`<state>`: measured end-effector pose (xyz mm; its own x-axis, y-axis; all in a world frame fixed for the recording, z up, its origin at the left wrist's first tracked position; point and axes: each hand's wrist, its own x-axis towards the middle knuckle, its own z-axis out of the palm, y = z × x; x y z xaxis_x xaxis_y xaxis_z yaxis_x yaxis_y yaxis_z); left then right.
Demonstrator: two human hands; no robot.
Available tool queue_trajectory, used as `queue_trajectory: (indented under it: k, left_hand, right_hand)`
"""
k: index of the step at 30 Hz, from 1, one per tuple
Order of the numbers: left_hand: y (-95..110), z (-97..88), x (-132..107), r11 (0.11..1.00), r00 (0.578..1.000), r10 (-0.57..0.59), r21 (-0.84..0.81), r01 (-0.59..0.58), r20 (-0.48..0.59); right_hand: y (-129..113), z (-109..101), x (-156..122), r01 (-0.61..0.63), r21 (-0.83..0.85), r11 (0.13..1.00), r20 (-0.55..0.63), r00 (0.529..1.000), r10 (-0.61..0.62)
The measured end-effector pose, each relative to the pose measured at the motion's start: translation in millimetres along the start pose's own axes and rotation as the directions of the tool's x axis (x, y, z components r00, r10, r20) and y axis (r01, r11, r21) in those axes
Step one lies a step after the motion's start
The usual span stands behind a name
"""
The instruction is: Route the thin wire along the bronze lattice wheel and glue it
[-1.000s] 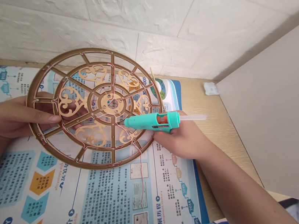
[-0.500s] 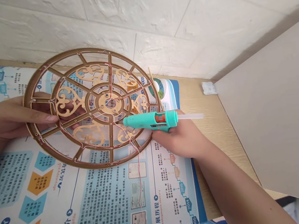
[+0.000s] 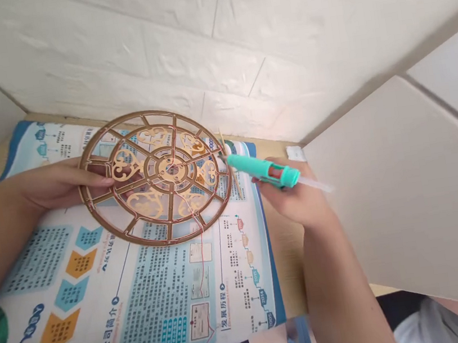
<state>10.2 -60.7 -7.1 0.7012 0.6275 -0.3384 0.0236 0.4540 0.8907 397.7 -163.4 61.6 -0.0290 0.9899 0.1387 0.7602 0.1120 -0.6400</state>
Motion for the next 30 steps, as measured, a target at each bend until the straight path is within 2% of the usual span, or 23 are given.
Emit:
queue_trajectory:
  k: [2,4,5,7,10,15,19,22,25,28,30]
  left_hand:
    - [0,-1.7,-1,1.0,1.0,-0.02,-0.011,0.02,0.003]
    - [-1,-3.2,-2,0.999,1.0,-0.019,-0.03,0.019,0.003]
    - [-1,-3.5,-3,0.999,1.0,-0.016,-0.036,0.016,0.0]
    - [1,-2.5,-6,0.999,1.0,-0.018,-0.038,0.018,0.004]
    - [4,1.6,-11,0.999,1.0,-0.013,-0.047,0.014,0.017]
    - [5,5.0,-15,0.999,1.0,0.01,-0.051,-0.009,0.019]
    - [5,3.9,-16,1.0,0.998,0.016,-0.016,-0.015,0.055]
    - [6,4.7,-19,1.0,0.996,0.012,-0.016,-0.01,0.09]
    - [7,6.5,-22,1.0,0.996,0.024,-0.008,-0.024,0.08]
    - [7,6.9,-22,1.0,0.996,0.029,-0.015,-0.027,0.082]
    - [7,5.9,-21,0.999,0.995,0.027,-0.02,-0.026,0.093]
  right_hand:
    - [11,-14,3,-0.122,0.039,0.992,-0.12,0.985,0.126]
    - [20,-25,5,-0.245,-0.046,0.969,-0.201,0.952,0.231]
    - [23,-29,5,-0.299,-0.13,0.945,-0.214,0.939,0.268]
    - [28,-31,2,-0.366,-0.297,0.882,-0.163,0.929,0.331]
    - [35,-25,-9,-0.392,-0.392,0.832,-0.08,0.916,0.393]
    - [42,-20,-33,-0.407,-0.392,0.825,-0.093,0.91,0.405]
    - [20,-21,-43,-0.365,-0.42,0.831,-0.123,0.93,0.347]
    - [-10,-6,-38,-0.332,-0.439,0.835,-0.113,0.942,0.316]
    - [-34,23,-27,-0.297,-0.44,0.848,0.02,0.94,0.34]
    - [-44,49,-13,-0.296,-0.463,0.836,0.067,0.928,0.366]
    - [-45,58,-6,-0.303,-0.479,0.824,0.061,0.925,0.376]
